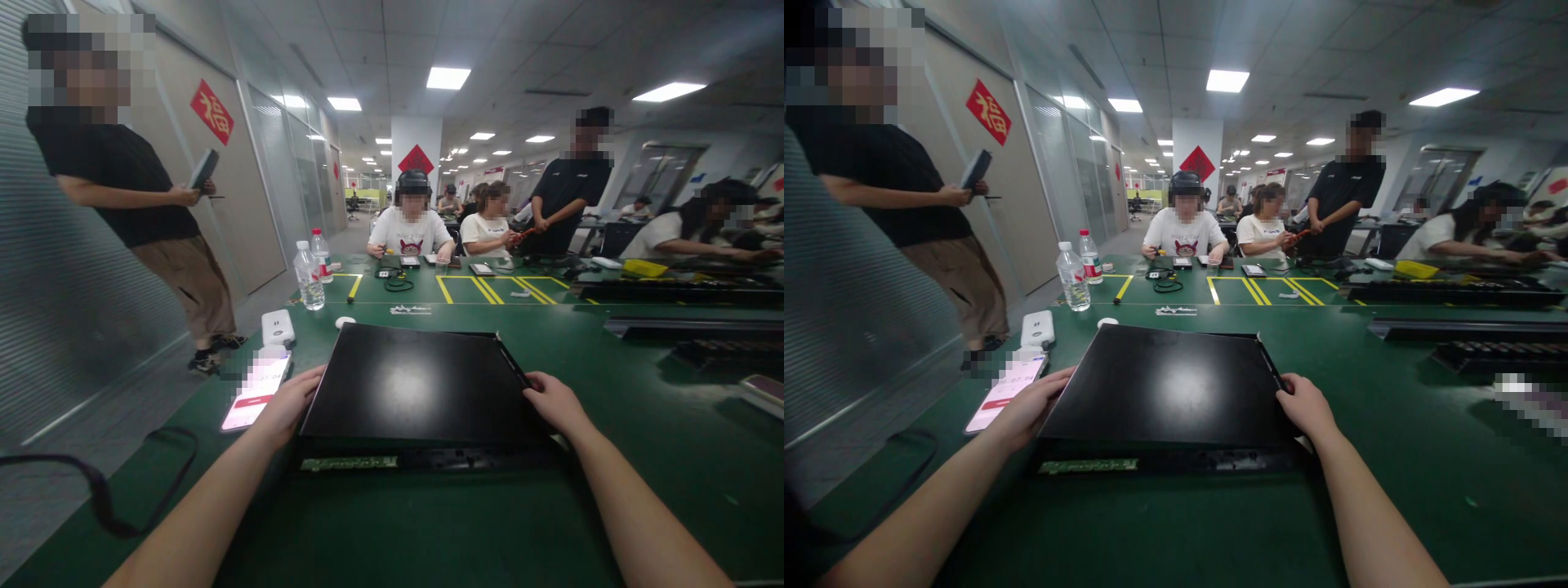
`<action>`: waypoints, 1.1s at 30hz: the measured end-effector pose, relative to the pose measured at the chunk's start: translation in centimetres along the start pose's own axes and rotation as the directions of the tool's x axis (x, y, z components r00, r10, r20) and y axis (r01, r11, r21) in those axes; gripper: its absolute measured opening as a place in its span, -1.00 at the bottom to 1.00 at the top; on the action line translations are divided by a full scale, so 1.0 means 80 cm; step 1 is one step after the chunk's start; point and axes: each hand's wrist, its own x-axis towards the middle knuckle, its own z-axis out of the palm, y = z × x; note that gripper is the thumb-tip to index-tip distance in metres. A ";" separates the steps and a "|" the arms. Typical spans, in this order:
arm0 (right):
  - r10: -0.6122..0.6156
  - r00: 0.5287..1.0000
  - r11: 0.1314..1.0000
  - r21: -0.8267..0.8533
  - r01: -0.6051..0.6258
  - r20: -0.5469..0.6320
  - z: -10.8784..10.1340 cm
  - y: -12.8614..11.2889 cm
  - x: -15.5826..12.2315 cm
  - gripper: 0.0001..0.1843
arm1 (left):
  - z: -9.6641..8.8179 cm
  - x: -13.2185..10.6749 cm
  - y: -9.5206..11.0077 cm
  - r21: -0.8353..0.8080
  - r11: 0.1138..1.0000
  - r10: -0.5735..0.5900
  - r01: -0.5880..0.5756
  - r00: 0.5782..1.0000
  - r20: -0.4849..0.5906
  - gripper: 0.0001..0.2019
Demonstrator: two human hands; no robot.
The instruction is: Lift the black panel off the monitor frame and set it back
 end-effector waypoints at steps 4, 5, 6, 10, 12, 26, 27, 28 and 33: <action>-0.007 1.000 1.000 0.005 0.007 -0.020 0.001 0.000 -0.001 -0.62 | -0.007 0.011 -0.005 -0.021 1.000 0.011 -0.011 1.000 0.024 -0.71; -0.007 1.000 1.000 0.005 0.008 -0.020 0.001 0.000 -0.001 -0.62 | -0.008 0.012 -0.006 -0.021 1.000 0.016 -0.015 0.999 0.041 -0.72; -0.005 1.000 1.000 0.006 0.005 -0.017 0.000 0.000 -0.002 -0.62 | -0.009 0.012 -0.007 -0.015 1.000 0.018 -0.018 0.998 0.057 -0.71; 0.003 1.000 1.000 0.001 -0.003 -0.005 -0.001 -0.001 -0.002 -0.60 | -0.008 0.006 -0.006 0.010 0.999 0.044 -0.045 0.996 0.078 -0.66; 0.000 1.000 1.000 -0.005 0.000 0.001 -0.001 -0.001 -0.002 -0.59 | -0.007 0.002 -0.006 0.021 0.998 0.062 -0.064 0.994 0.090 -0.61; 0.023 0.999 0.999 0.029 -0.022 -0.023 0.002 0.002 0.002 -0.47 | -0.011 0.003 -0.009 0.016 0.971 0.233 -0.237 0.964 0.125 -0.34; 0.027 0.999 0.999 0.040 -0.026 -0.018 0.001 0.001 0.002 -0.43 | -0.011 0.004 -0.010 0.014 0.965 0.258 -0.262 0.959 0.120 -0.33; 0.028 1.000 0.998 0.049 -0.027 -0.011 -0.001 0.000 0.001 -0.40 | -0.010 0.004 -0.010 0.020 0.956 0.288 -0.293 0.950 0.119 -0.33; 0.046 0.999 0.994 0.097 -0.048 0.021 -0.006 -0.007 -0.002 -0.47 | -0.008 0.003 -0.010 0.085 0.890 0.433 -0.448 0.888 0.154 -0.40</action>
